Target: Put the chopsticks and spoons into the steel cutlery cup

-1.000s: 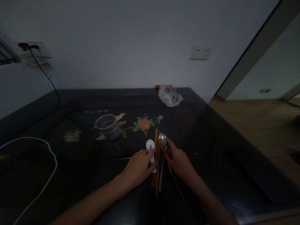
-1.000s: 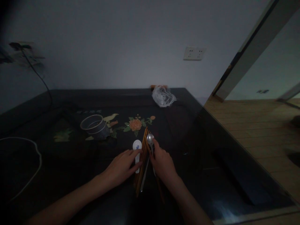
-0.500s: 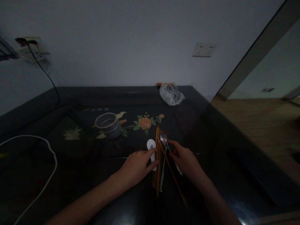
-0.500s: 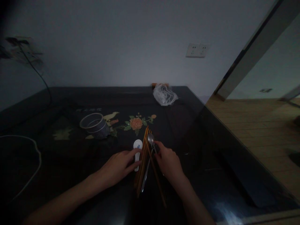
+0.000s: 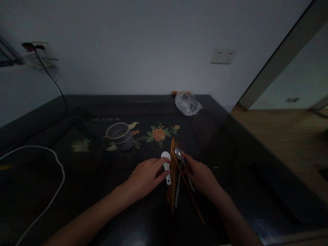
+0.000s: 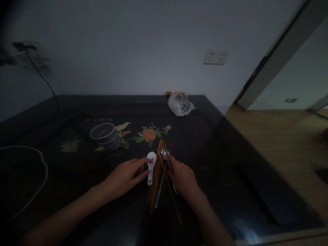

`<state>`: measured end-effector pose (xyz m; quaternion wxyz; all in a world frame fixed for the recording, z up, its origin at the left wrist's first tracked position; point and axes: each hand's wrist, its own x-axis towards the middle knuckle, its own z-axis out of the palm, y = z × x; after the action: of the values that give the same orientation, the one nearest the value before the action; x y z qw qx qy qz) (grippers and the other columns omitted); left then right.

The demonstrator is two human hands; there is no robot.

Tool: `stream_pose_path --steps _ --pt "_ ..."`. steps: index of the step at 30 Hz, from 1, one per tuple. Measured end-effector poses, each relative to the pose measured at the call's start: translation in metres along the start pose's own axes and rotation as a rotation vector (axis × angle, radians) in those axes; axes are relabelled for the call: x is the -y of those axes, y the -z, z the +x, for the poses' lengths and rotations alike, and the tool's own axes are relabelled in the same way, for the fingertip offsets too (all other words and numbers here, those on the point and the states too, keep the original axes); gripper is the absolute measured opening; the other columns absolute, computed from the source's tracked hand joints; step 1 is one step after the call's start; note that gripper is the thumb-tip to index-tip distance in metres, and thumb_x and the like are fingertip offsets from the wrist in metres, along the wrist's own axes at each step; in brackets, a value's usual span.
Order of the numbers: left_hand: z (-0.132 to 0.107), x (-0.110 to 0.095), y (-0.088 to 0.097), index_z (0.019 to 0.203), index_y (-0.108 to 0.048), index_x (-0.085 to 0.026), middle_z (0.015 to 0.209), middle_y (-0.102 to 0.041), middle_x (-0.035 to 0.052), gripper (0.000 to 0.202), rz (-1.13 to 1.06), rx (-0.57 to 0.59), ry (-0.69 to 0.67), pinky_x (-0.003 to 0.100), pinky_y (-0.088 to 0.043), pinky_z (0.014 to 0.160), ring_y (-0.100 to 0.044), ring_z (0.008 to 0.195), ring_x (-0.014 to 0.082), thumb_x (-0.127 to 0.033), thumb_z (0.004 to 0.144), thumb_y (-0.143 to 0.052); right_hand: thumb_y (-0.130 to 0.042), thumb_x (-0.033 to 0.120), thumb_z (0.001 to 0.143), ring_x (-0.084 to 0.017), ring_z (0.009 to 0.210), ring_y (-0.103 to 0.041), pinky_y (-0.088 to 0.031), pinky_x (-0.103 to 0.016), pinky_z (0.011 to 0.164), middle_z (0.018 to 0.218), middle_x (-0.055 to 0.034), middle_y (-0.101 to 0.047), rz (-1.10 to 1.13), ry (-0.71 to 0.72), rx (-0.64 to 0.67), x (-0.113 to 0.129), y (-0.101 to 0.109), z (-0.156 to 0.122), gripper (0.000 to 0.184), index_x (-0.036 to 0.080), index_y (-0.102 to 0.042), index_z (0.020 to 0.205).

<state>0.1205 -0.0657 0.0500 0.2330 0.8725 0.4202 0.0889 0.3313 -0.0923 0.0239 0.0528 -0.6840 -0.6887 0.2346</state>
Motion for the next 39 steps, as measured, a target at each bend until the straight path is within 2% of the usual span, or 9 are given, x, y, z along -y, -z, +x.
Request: stream_pose_path --steps 7,14,23,27,30,33,35,37,39 --pt "-0.014 0.027 0.005 0.114 -0.058 -0.025 0.084 -0.063 0.0006 0.026 -0.122 -0.098 0.032 0.029 -0.046 0.071 -0.061 0.077 0.0168 -0.031 0.093 -0.044 -0.052 0.011 0.084 -0.02 0.081 -0.066 -0.042 -0.027 0.066 0.096 -0.0078 -0.069 0.026 -0.012 0.009 -0.011 0.004 0.0 0.06 0.023 -0.039 0.141" --pt "-0.034 0.057 0.015 0.111 -0.059 -0.022 0.083 -0.063 0.0004 0.027 -0.176 -0.255 0.11 0.027 -0.046 0.069 -0.061 0.076 0.0164 -0.033 0.093 -0.042 -0.05 0.011 0.084 -0.02 0.075 -0.064 -0.041 -0.027 0.063 0.085 -0.005 -0.067 -0.004 -0.052 -0.116 -0.019 0.007 0.0 0.057 0.021 -0.041 0.14" --pt "-0.04 0.072 0.019 0.107 -0.062 -0.021 0.084 -0.067 0.0011 0.027 -0.18 -0.382 0.132 0.026 -0.047 0.068 -0.063 0.074 0.0163 -0.034 0.092 -0.044 -0.049 0.014 0.086 -0.023 0.078 -0.066 -0.041 -0.029 0.065 0.086 -0.0065 -0.068 -0.092 -0.107 -0.096 -0.022 -0.002 0.008 0.056 0.02 -0.039 0.141" --pt "-0.045 0.077 0.023 0.105 -0.063 -0.021 0.086 -0.068 0.002 0.026 -0.159 -0.465 0.121 0.025 -0.048 0.066 -0.064 0.076 0.0169 -0.032 0.091 -0.045 -0.049 0.017 0.088 -0.025 0.084 -0.067 -0.042 -0.031 0.065 0.099 -0.0102 -0.068 -0.163 -0.136 -0.094 -0.019 -0.002 0.007 0.056 0.021 -0.037 0.143" --pt "-0.052 0.083 0.032 0.111 -0.06 -0.021 0.079 -0.065 0.0003 0.026 -0.161 -0.616 0.123 0.024 -0.046 0.061 -0.062 0.07 0.0155 -0.031 0.09 -0.047 -0.048 0.021 0.089 -0.027 0.087 -0.067 -0.042 -0.031 0.06 0.118 -0.012 -0.062 -0.212 -0.149 -0.155 -0.017 0.001 0.003 0.048 0.024 -0.044 0.137" --pt "-0.058 0.093 0.042 0.11 -0.057 -0.02 0.068 -0.059 -0.0033 0.024 -0.243 -0.838 0.143 0.025 -0.047 0.066 -0.059 0.063 0.0136 -0.028 0.089 -0.05 -0.047 0.025 0.09 -0.024 0.079 -0.066 -0.041 -0.03 0.059 0.114 -0.0107 -0.061 -0.18 -0.139 -0.273 -0.009 0.01 -0.002 0.035 0.023 -0.055 0.125" --pt "-0.058 0.104 0.046 0.103 -0.058 -0.019 0.07 -0.058 -0.0028 0.019 -0.367 -1.008 0.167 0.027 -0.049 0.072 -0.06 0.066 0.0137 -0.027 0.086 -0.053 -0.049 0.024 0.088 -0.02 0.074 -0.063 -0.042 -0.03 0.061 0.099 -0.0076 -0.064 -0.071 -0.023 -0.314 0.003 0.018 -0.002 0.027 0.022 -0.061 0.112" --pt "-0.055 0.119 0.048 0.097 -0.056 -0.019 0.079 -0.059 -0.0003 0.018 -0.54 -1.155 0.206 0.028 -0.05 0.075 -0.061 0.076 0.0151 -0.029 0.083 -0.057 -0.051 0.021 0.085 -0.017 0.071 -0.06 -0.042 -0.028 0.062 0.084 -0.0036 -0.064 0.07 0.172 -0.275 0.025 0.026 0.004 0.021 0.022 -0.064 0.103" --pt "-0.05 0.137 0.046 0.099 -0.054 -0.019 0.092 -0.059 0.0027 0.023 -0.726 -1.201 0.26 0.031 -0.05 0.079 -0.062 0.087 0.017 -0.032 0.08 -0.057 -0.052 0.017 0.083 -0.015 0.068 -0.058 -0.041 -0.025 0.062 0.076 -0.0005 -0.062 0.187 0.352 -0.196 0.053 0.028 0.019 0.022 0.021 -0.064 0.1"
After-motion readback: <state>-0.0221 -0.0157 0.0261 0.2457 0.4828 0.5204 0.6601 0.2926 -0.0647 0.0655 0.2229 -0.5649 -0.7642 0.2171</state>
